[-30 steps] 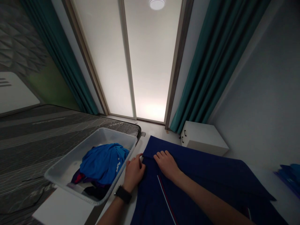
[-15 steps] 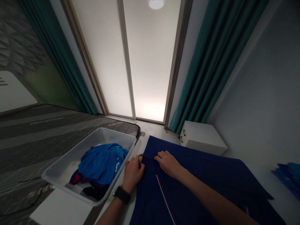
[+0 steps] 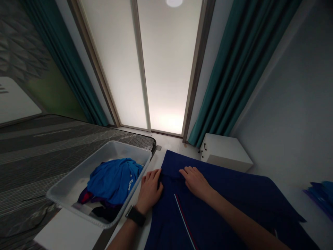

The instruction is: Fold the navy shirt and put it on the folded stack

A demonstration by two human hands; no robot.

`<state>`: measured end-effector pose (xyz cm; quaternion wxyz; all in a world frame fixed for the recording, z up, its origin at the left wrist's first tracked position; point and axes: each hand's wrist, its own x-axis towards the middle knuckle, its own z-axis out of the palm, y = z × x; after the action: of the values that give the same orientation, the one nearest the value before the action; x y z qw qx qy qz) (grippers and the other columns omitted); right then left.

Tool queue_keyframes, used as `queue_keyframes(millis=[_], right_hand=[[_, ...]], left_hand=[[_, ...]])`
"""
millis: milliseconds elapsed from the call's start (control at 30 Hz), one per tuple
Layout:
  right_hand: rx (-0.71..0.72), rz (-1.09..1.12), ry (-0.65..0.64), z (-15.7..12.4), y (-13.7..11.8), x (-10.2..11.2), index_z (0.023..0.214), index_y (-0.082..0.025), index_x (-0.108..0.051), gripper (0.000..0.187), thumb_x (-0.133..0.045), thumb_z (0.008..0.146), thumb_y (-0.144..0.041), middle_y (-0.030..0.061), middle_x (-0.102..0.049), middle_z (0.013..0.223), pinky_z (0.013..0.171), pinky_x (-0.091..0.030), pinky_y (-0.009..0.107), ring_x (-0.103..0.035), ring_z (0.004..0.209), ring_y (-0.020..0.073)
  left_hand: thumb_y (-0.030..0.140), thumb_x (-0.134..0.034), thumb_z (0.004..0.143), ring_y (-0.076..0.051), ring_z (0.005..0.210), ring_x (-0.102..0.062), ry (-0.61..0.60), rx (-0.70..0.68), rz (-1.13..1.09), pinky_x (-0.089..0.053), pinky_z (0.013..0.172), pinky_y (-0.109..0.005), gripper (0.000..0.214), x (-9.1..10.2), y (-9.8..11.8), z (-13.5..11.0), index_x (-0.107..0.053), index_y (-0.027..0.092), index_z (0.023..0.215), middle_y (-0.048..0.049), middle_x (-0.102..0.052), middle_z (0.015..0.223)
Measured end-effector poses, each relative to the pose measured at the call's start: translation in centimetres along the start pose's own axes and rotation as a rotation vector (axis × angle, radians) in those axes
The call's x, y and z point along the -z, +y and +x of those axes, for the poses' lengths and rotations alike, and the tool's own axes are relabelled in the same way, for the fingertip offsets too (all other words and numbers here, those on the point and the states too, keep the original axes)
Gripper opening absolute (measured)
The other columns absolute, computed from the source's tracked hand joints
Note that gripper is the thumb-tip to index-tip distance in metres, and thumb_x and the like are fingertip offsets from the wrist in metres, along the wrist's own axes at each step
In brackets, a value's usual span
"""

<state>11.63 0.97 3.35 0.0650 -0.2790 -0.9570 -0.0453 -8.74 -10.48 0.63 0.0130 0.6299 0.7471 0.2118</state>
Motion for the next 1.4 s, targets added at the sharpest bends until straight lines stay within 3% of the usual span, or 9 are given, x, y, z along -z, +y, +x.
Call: queue_keyframes(millis=[233,433,767,900,1000,1133,1267,1400], right_hand=[[0.064,-0.020,-0.004,-0.9,0.3,0.5,0.122,-0.020,-0.054,0.047,-0.049,0.081,0.001,0.0071,-0.058,0.104,0.081,-0.039,0.034,-0.054,0.092,0.0220],[-0.067,0.056,0.028,-2.6,0.5,-0.5,0.134,-0.019,-0.048,0.049,-0.046,0.086,-0.007,0.0087,-0.057,0.106,0.084,-0.041,0.035,-0.053,0.094,0.0223],[-0.156,0.137,0.068,-6.0,1.5,-0.2,0.132,-0.020,-0.050,0.040,-0.045,0.092,-0.019,0.0104,-0.058,0.112,0.088,-0.045,0.038,-0.055,0.101,0.0239],[-0.212,0.159,0.067,-6.5,3.1,-0.7,0.136,-0.019,-0.049,0.042,-0.036,0.097,-0.026,0.0124,-0.051,0.136,0.108,-0.034,0.041,-0.044,0.128,0.0239],[-0.326,0.116,-0.016,-7.1,4.6,-1.8,0.143,-0.016,-0.043,0.049,-0.032,0.099,-0.035,0.0127,-0.038,0.150,0.114,-0.025,0.044,-0.031,0.140,0.0246],[-0.375,0.106,-0.111,-7.7,6.0,-3.0,0.149,-0.019,-0.032,0.059,-0.024,0.099,-0.048,0.0093,-0.026,0.157,0.117,-0.017,0.046,-0.021,0.145,0.0218],[-0.352,0.122,-0.105,-7.9,7.1,-3.6,0.151,-0.021,-0.027,0.062,-0.019,0.099,-0.054,0.0070,-0.022,0.158,0.118,-0.013,0.046,-0.016,0.146,0.0195],[-0.331,0.126,-0.099,-8.0,7.8,-3.9,0.151,-0.023,-0.026,0.060,-0.018,0.099,-0.052,0.0063,-0.021,0.158,0.118,-0.012,0.047,-0.015,0.146,0.0192]], left_hand=[[0.017,-0.046,0.086,-0.024,0.121,-0.047,-0.007,0.004,0.005,-0.035,0.101,-0.043,0.046,0.2,0.1,0.1,-0.054,0.022,0.131,-0.0061,-0.057,0.132],[0.017,-0.047,0.085,-0.024,0.120,-0.047,-0.003,0.001,0.004,-0.036,0.100,-0.042,0.046,0.2,0.0,0.1,-0.054,0.022,0.131,-0.0067,-0.058,0.131],[0.021,-0.044,0.089,-0.025,0.122,-0.048,0.011,-0.008,0.034,-0.038,0.100,-0.044,0.046,-0.2,-0.5,0.3,-0.052,0.023,0.134,-0.0071,-0.057,0.134],[0.024,-0.038,0.094,-0.024,0.129,-0.045,0.028,-0.019,0.052,-0.037,0.104,-0.043,0.048,-0.4,-0.4,0.9,-0.044,0.021,0.141,-0.0086,-0.048,0.145],[0.025,-0.036,0.095,-0.023,0.137,-0.037,0.024,-0.098,0.096,-0.034,0.109,-0.040,0.053,-0.7,0.4,1.7,-0.035,0.018,0.147,-0.0091,-0.037,0.153],[0.025,-0.035,0.096,-0.021,0.142,-0.030,-0.030,-0.186,0.176,-0.028,0.113,-0.040,0.053,-1.5,1.3,2.4,-0.033,0.019,0.149,-0.0073,-0.031,0.156],[0.029,-0.033,0.097,-0.022,0.142,-0.031,-0.100,-0.183,0.229,-0.024,0.115,-0.045,0.051,-2.3,1.0,2.5,-0.037,0.019,0.147,-0.0078,-0.035,0.153],[0.029,-0.035,0.097,-0.022,0.142,-0.031,-0.081,-0.173,0.248,-0.023,0.116,-0.046,0.050,-2.3,0.3,2.3,-0.039,0.024,0.146,-0.0048,-0.036,0.153]])
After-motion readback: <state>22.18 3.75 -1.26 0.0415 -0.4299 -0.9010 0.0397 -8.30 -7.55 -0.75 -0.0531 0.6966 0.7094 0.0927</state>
